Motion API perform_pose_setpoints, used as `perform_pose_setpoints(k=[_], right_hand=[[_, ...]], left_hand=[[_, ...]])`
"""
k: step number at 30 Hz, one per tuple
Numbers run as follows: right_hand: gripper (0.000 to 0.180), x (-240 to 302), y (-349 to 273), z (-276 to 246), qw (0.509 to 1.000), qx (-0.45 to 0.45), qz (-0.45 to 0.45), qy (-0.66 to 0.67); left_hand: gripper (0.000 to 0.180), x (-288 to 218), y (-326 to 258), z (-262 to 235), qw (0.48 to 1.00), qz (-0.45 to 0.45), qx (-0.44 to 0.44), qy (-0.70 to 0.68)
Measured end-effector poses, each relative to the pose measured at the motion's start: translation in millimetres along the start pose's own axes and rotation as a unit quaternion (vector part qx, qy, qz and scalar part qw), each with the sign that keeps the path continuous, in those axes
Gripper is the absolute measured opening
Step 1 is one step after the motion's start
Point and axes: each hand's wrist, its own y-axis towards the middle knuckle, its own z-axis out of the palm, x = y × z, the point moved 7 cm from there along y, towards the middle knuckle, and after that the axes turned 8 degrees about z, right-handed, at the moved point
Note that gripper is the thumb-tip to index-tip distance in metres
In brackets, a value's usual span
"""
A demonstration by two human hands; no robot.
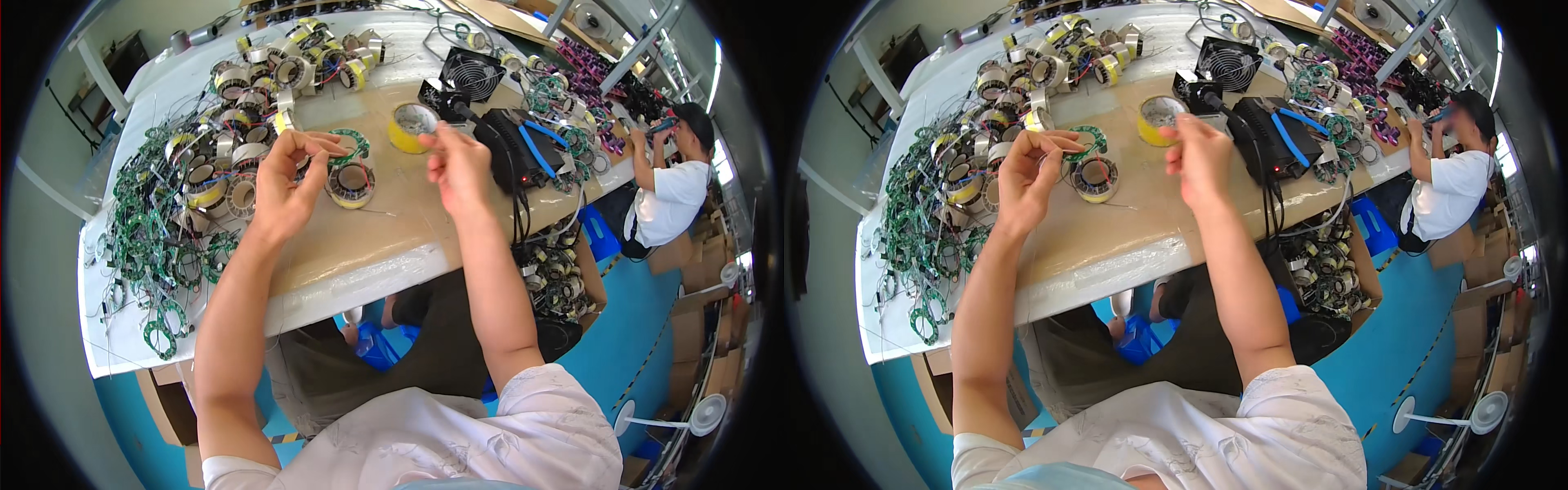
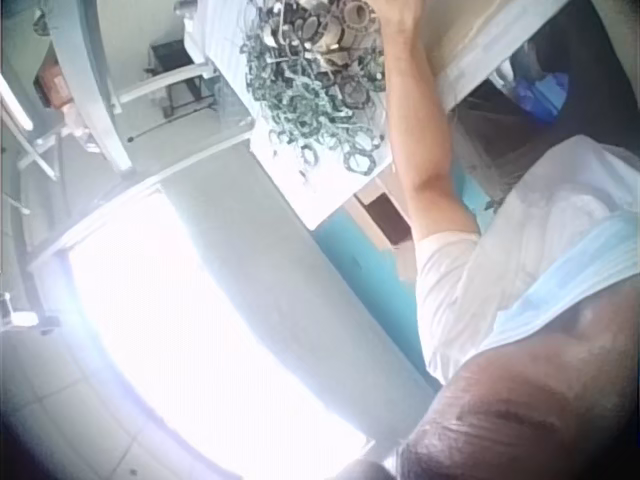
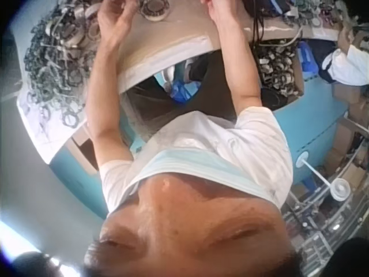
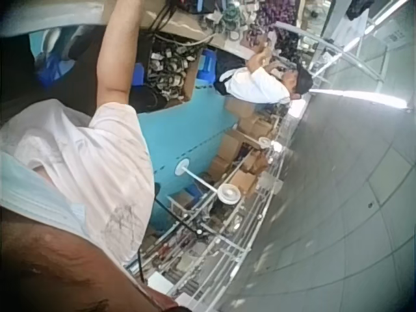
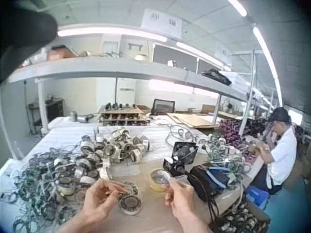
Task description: The person connects wires between circular circuit boards and cylindrical coil units by hand, solders the wire joints using a soldering iron, and attaches additional circuit boards onto the coil units.
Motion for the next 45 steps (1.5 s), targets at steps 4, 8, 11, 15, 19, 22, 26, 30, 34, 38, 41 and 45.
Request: perform_pose_setpoints(k=[4,8,11,15,19,22,26,30,34,38,41,45], right_hand=[[0.021,3.4,21.0,-40.4,0.989,-0.092,-0.007,0.117],[0.028,13.9,29.0,-47.9,0.986,-0.131,-0.07,0.073],[0.037,30.0,16.5,-48.2,0.968,-0.16,-0.18,-0.076],[0.033,47.0,-31.2,-54.8,0.922,-0.175,-0.34,-0.058],[0.026,25.7,-55.2,-38.4,0.939,-0.06,-0.333,0.069],[0.027,2.1,-73.4,-15.0,0.942,0.018,-0.312,0.125],[0.018,-16.0,-83.1,-6.1,0.949,0.097,-0.287,0.082],[0.015,-20.3,-88.6,-6.3,0.949,0.113,-0.284,0.073],[0.016,-15.6,-89.4,-3.7,0.951,0.11,-0.284,0.056],[0.016,-17.2,-88.8,-2.7,0.95,0.11,-0.287,0.05],[0.016,-17.9,-87.9,-1.2,0.954,0.104,-0.279,0.043],[0.017,-17.8,-88.2,-0.2,0.957,0.102,-0.27,0.039]], left_hand=[[0.002,-1.9,-1.8,0.1,1.0,-0.005,-0.008,-0.008],[0.001,1.1,-4.1,-0.4,1.0,-0.011,-0.01,-0.007],[0.001,-0.5,-5.1,-3.0,1.0,-0.003,-0.004,0.004],[0.007,-0.4,-2.2,-1.2,1.0,-0.024,-0.009,-0.01],[0.007,-3.0,-2.5,-1.9,1.0,-0.009,-0.009,0.001],[0.005,-3.0,-4.2,-3.3,1.0,-0.006,0.0,0.01],[0.003,-5.2,-2.7,-0.6,1.0,-0.009,0.016,0.015],[0.004,-6.5,-4.9,-2.1,0.999,0.017,0.026,0.039],[0.007,-6.1,-2.6,-2.2,1.0,0.006,-0.001,0.001],[0.007,-7.8,-1.4,-2.0,1.0,0.015,0.007,0.02],[0.008,-6.6,-1.8,-2.9,1.0,0.013,0.007,0.017],[0.008,-7.6,-1.0,-1.7,0.999,0.026,0.014,0.02]])
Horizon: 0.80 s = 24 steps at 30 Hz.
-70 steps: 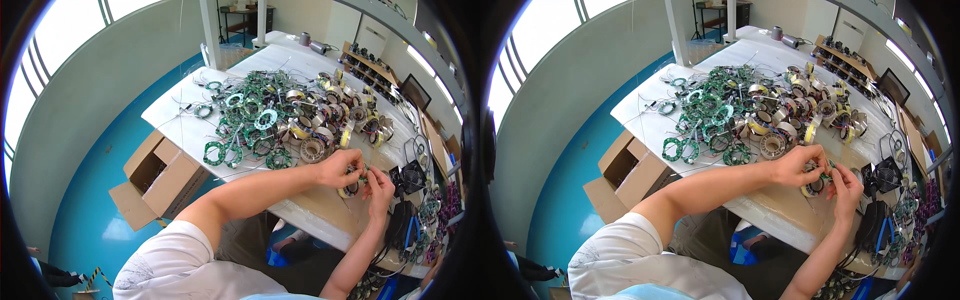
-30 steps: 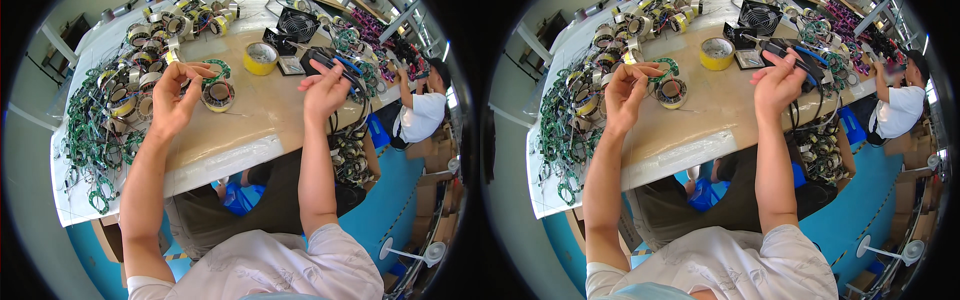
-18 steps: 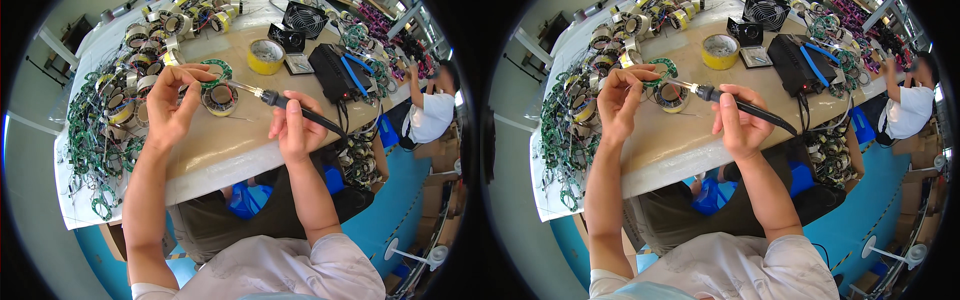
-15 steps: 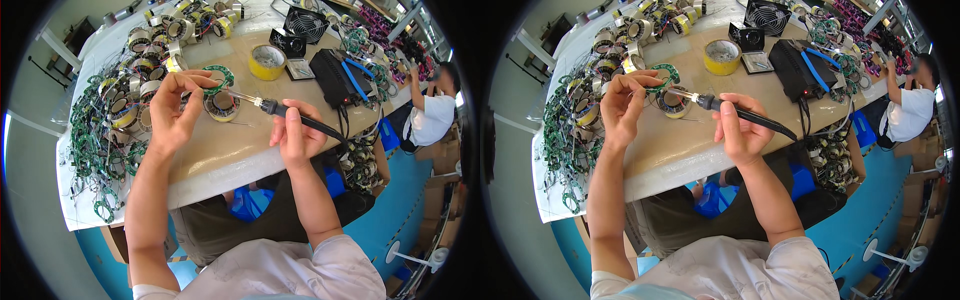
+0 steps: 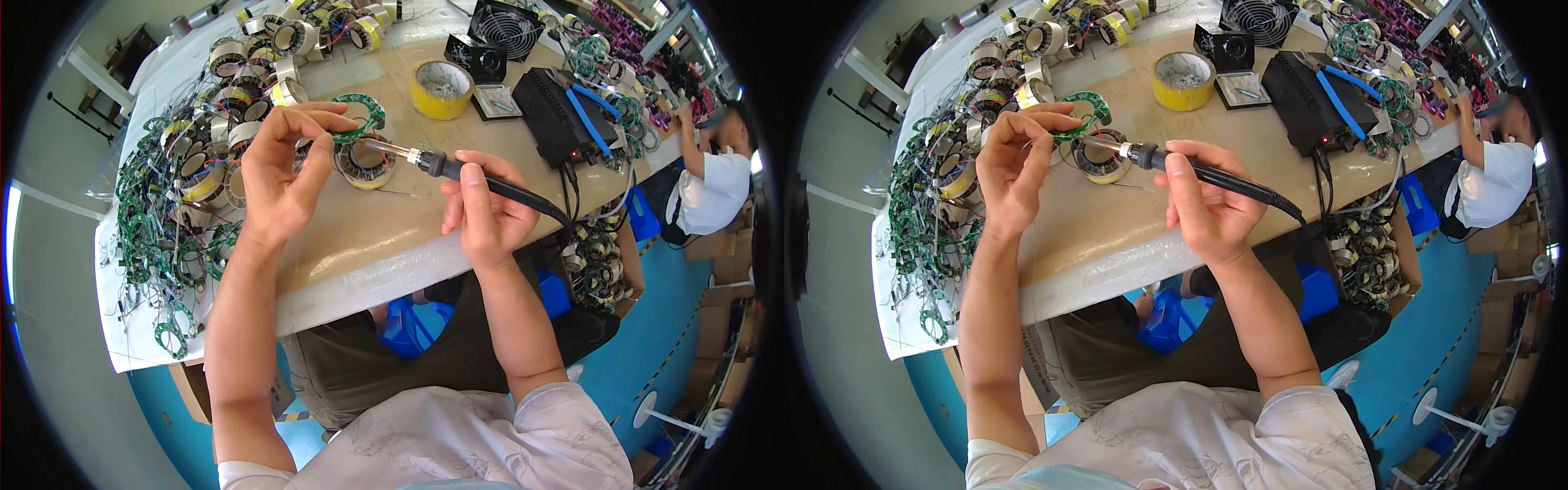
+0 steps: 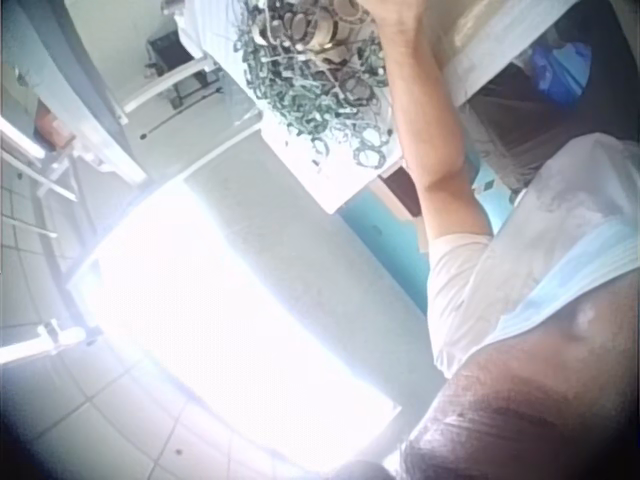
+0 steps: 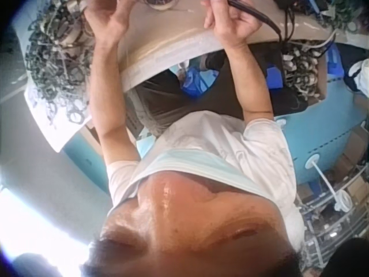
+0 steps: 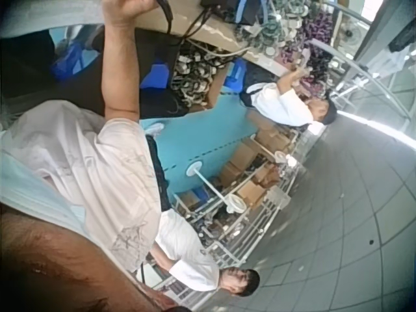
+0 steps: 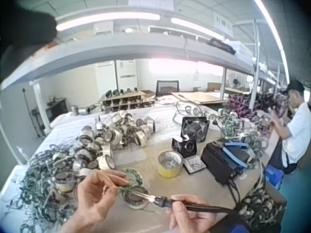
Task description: The person connects wires between circular circuit boards and cylindrical coil units by hand, solders the wire joints using a soldering iron, and attaches additional circuit boards onto the coil units.
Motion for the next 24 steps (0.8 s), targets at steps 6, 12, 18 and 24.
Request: perform_pose_setpoints(k=[6,12,18,24], right_hand=[[0.016,0.0,-0.2,-0.8,1.0,0.002,-0.006,0.001],[0.015,1.5,1.4,-0.3,1.0,0.007,0.002,0.008],[0.015,1.0,0.8,-0.4,1.0,0.012,-0.007,0.004],[0.014,0.6,2.0,-1.5,1.0,0.011,-0.004,0.007]], left_hand=[[0.009,0.8,-0.9,0.5,1.0,0.002,0.005,0.011],[0.009,1.1,-0.9,1.2,1.0,0.005,0.002,0.002],[0.01,3.4,-2.4,0.6,1.0,0.013,0.02,-0.009],[0.01,1.4,-0.6,2.3,1.0,0.008,0.019,0.005]])
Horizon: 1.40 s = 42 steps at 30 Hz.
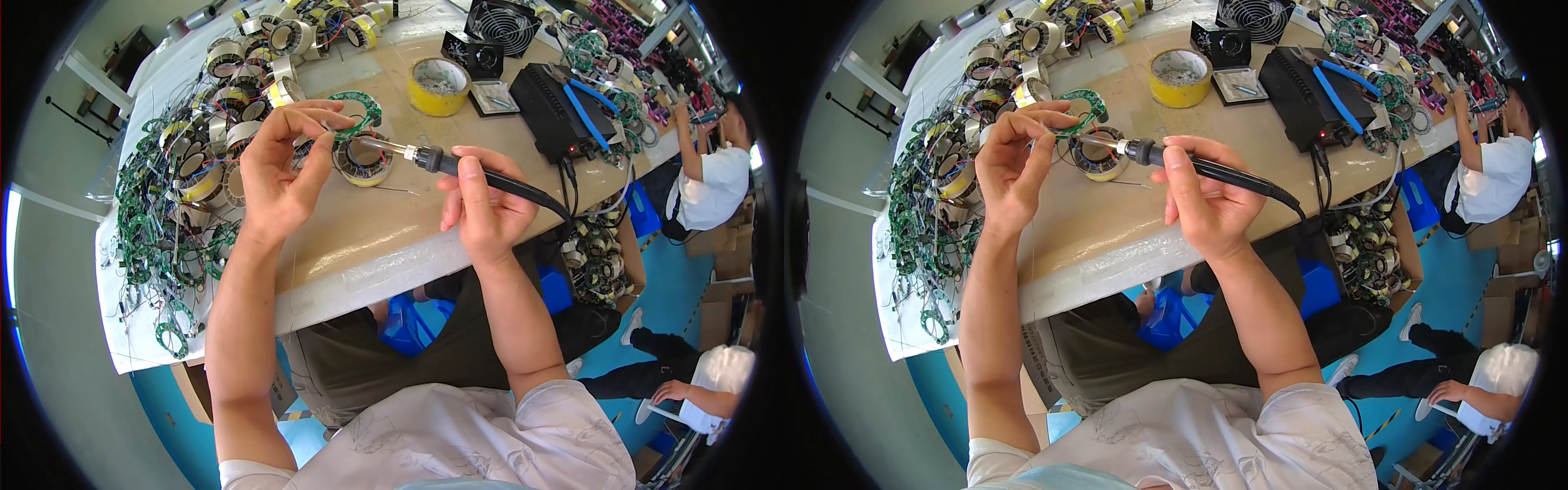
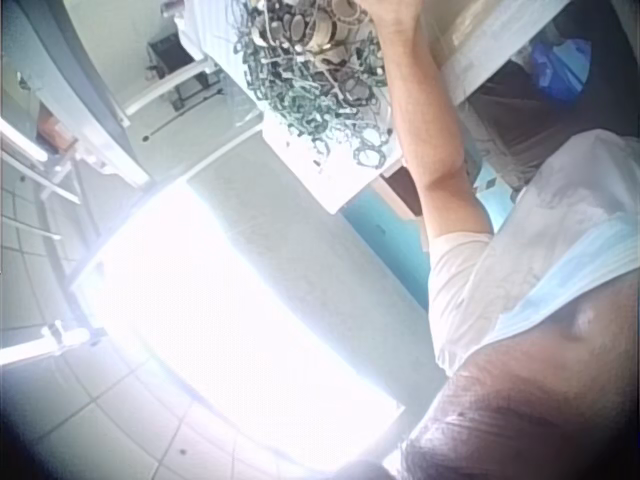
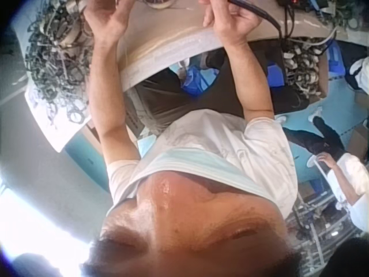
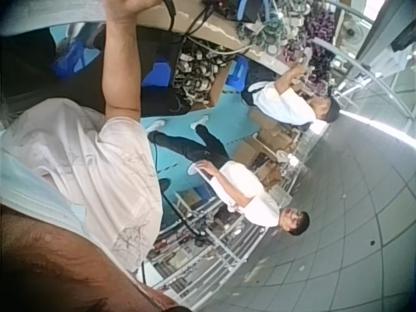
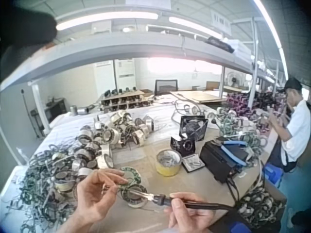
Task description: The person connects wires between circular circuit boards and cylindrical coil units by hand, solders the wire joints using a soldering iron, and attaches additional circuit boards onto the coil units.
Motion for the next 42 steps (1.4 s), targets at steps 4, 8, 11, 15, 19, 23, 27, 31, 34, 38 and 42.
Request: perform_pose_setpoints(k=[4,8,11,15,19,23,27,31,34,38,42], right_hand=[[0.014,-2.2,-1.9,-0.1,1.0,-0.004,0.017,0.003],[0.015,0.2,-0.1,-2.9,0.999,-0.012,0.022,0.021],[0.017,-0.1,1.1,-5.3,0.998,-0.032,0.04,0.038],[0.018,-2.4,1.6,-6.1,0.997,-0.033,0.04,0.051],[0.017,-1.1,0.0,-4.9,0.998,-0.03,0.028,0.046],[0.015,0.3,0.1,-3.4,0.999,-0.018,0.025,0.031],[0.015,-1.2,1.2,-1.8,0.999,-0.007,0.028,0.033],[0.015,-1.1,1.2,-0.2,0.999,-0.002,0.029,0.029],[0.015,-0.9,1.2,0.1,0.999,-0.002,0.032,0.027],[0.015,-1.2,1.0,-0.4,0.999,-0.002,0.033,0.024],[0.015,-1.9,0.9,0.4,0.999,-0.001,0.037,0.024]], left_hand=[[0.01,-0.6,-1.3,-1.5,1.0,0.005,0.006,0.013],[0.01,-1.0,0.1,-1.1,1.0,-0.005,-0.013,-0.004],[0.009,-0.3,-0.5,-1.7,1.0,-0.004,-0.024,-0.001],[0.009,-2.7,1.1,-1.4,1.0,0.002,-0.023,0.009],[0.009,-1.6,-1.5,-2.2,1.0,-0.002,-0.003,0.02],[0.009,-2.1,-0.1,0.4,1.0,-0.007,0.003,0.014],[0.008,-2.9,0.5,0.2,1.0,0.004,0.009,0.023],[0.008,-2.7,0.2,0.0,1.0,0.001,0.009,0.028],[0.008,-2.9,0.4,0.0,1.0,0.002,0.008,0.027],[0.008,-1.7,0.0,0.0,0.999,0.002,0.011,0.034],[0.008,-0.3,-1.2,-1.5,1.0,0.001,0.002,0.022]])
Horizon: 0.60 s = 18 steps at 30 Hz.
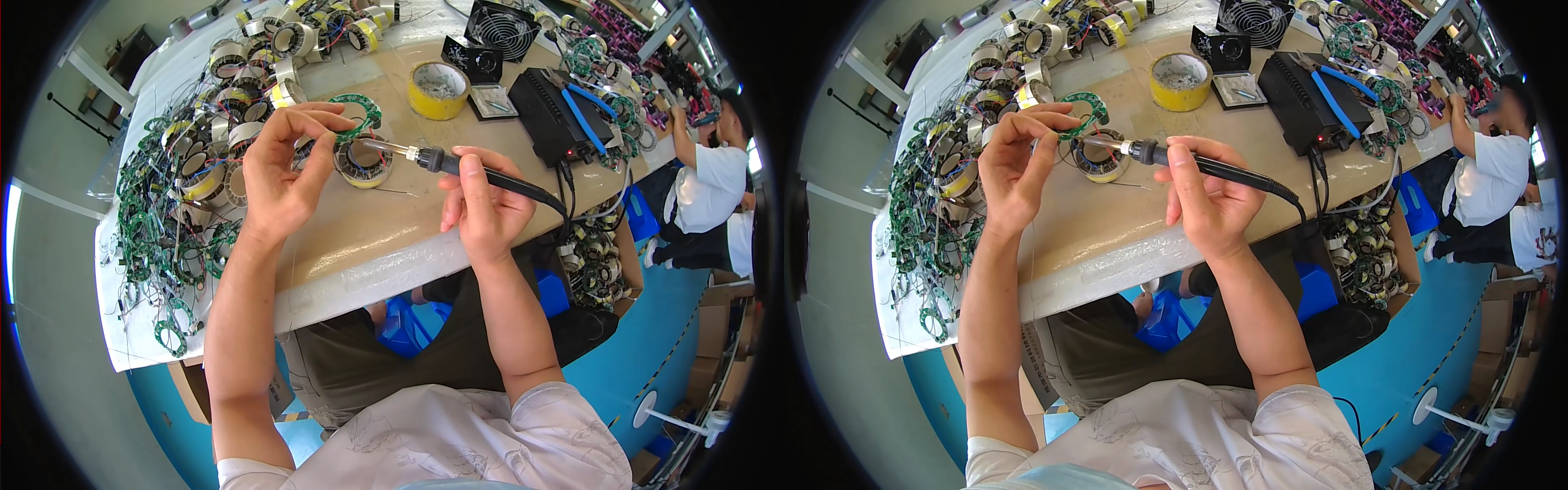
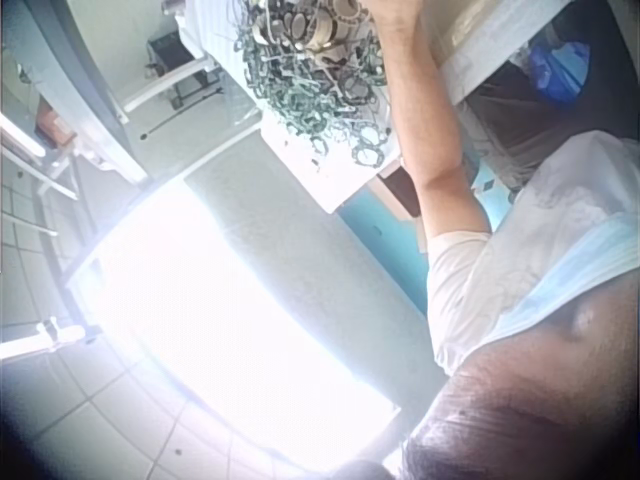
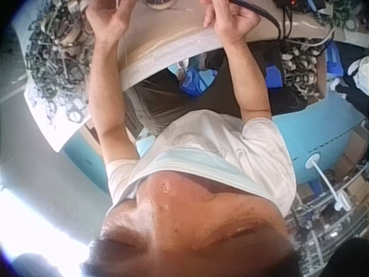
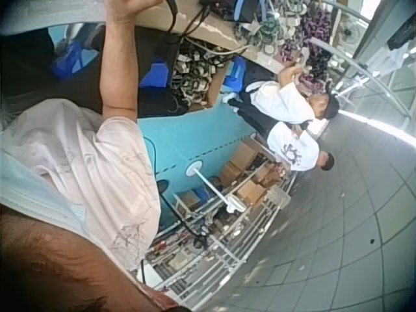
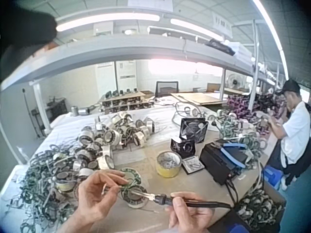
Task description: The person connects wires between circular circuit boards and cylindrical coil units by hand, solders the wire joints using a soldering iron, and attaches additional circuit boards onto the coil units.
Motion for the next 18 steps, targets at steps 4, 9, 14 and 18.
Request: perform_pose_setpoints(k=[4,9,14,18], right_hand=[[0.016,-0.5,-0.5,-3.4,1.0,-0.003,-0.002,0.018],[0.016,0.8,1.3,-4.9,1.0,-0.013,0.002,0.023],[0.017,2.9,3.9,-7.4,0.999,-0.021,-0.014,0.018],[0.022,22.9,13.0,-10.9,0.979,-0.034,-0.079,-0.183]], left_hand=[[0.007,-1.7,0.1,0.3,1.0,-0.002,-0.005,-0.006],[0.007,-0.6,1.0,1.2,1.0,-0.006,-0.002,0.0],[0.009,-3.0,4.3,2.1,1.0,-0.003,-0.024,-0.007],[0.009,-0.7,-0.7,-1.0,1.0,-0.009,-0.027,0.0]])
